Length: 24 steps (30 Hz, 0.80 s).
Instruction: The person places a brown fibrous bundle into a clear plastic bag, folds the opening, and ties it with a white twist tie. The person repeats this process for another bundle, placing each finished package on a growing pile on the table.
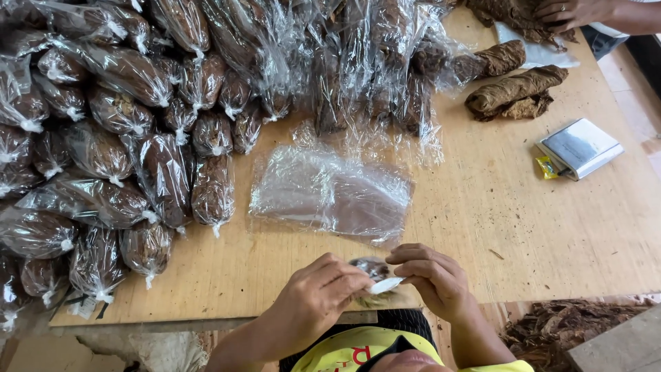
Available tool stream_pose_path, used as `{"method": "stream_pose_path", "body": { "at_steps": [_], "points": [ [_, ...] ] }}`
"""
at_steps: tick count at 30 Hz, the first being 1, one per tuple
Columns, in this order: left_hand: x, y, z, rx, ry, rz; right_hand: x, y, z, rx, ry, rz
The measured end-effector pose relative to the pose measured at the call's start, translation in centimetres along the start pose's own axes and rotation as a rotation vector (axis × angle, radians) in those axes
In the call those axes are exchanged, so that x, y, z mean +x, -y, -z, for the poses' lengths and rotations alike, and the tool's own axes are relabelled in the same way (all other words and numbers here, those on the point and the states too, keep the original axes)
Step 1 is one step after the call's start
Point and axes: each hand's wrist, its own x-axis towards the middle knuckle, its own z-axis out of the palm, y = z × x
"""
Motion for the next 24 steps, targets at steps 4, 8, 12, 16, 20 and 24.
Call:
{"method": "stream_pose_path", "body": {
  "at_steps": [4, 8, 12, 16, 20, 24],
  "points": [
    [1.5, 1.0, -0.2, -0.299, 0.011, 0.101, -1.6, -1.5, -1.4, 0.092, 0.008, -0.144],
    [1.0, 5.1, -4.0, -0.795, -0.051, 0.363, -3.5, -3.3, -4.3, 0.371, -0.168, -0.385],
    [2.9, 5.3, -5.5, -1.529, -0.234, 0.57, -4.6, -5.3, -6.2, 1.46, -0.258, -0.577],
    [1.6, 6.8, -8.9, -1.535, -0.455, 0.67, -2.4, -2.8, -5.3, 0.357, -0.017, -0.663],
    [1.8, 5.7, -9.5, -1.462, -0.567, 0.519, -3.0, -2.1, -5.4, 0.389, -0.189, -0.585],
    [2.4, 4.9, -9.8, -1.335, -0.641, 0.422, -2.7, -1.3, -5.3, 0.297, -0.302, -0.522]
  ]
}}
